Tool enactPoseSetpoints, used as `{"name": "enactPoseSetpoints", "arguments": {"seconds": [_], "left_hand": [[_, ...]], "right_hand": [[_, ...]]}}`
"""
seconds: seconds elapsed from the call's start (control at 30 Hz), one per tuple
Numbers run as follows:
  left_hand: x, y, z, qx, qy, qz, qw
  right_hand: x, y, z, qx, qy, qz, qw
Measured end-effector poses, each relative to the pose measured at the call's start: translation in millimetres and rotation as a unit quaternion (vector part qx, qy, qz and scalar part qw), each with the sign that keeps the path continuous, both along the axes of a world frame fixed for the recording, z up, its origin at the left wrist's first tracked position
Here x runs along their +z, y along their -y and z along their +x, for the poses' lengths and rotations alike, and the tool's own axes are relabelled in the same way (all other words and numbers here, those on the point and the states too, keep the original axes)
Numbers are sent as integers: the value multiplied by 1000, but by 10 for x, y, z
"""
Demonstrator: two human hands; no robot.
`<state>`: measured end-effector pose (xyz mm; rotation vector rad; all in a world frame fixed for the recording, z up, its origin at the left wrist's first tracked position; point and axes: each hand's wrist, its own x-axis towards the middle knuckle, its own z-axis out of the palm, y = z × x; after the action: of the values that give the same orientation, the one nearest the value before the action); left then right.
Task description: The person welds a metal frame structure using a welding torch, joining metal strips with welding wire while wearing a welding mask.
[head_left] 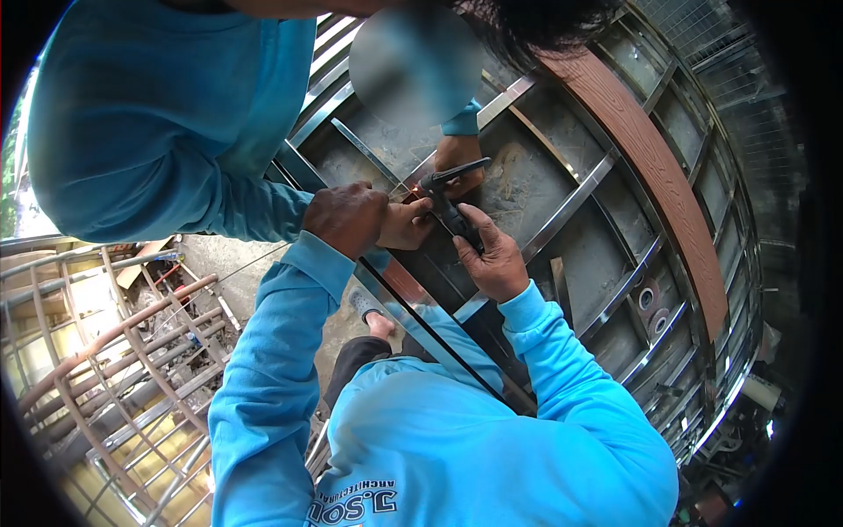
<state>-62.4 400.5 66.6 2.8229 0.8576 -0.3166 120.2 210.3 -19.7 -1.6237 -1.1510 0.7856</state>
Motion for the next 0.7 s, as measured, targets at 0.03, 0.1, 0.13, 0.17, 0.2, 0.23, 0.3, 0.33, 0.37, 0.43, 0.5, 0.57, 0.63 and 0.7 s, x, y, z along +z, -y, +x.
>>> {"name": "enactPoseSetpoints", "arguments": {"seconds": [0.03,0.1,0.13,0.17,0.2,0.23,0.3,0.33,0.37,0.43,0.5,0.57,0.63,0.7], "left_hand": [[2,5,7,0,-3,1,1000],[7,11,14,1,-9,4,1000],[7,11,14,2,-10,1,1000],[5,8,14,3,-12,-2,1000],[3,5,14,3,-13,-5,1000],[-3,4,7,6,-11,-2,1000],[-27,-1,-11,11,-7,2,1000],[-43,-14,-18,7,-5,-2,1000],[-45,3,-13,6,13,-5,1000],[1,9,16,8,-16,-4,1000],[31,13,24,6,-18,-4,1000],[35,15,20,3,-21,-3,1000],[34,12,24,-2,-23,1,1000],[36,9,28,0,-14,-6,1000]], "right_hand": [[16,-2,3,4,5,-1,1000],[64,-18,6,13,15,-2,1000],[39,-23,4,11,25,11,1000],[-8,-26,3,10,35,24,999],[-32,-31,4,8,45,37,998],[-31,-34,3,10,36,37,999],[-26,-35,3,14,19,35,999],[-7,-30,4,12,7,20,1000],[23,-21,4,11,-5,5,1000],[50,-12,1,7,-16,-11,1000],[56,-9,4,0,-14,-13,1000],[30,-14,3,5,-7,-5,1000],[23,-9,8,10,-4,-8,1000],[18,-10,19,13,1,-11,1000]]}}
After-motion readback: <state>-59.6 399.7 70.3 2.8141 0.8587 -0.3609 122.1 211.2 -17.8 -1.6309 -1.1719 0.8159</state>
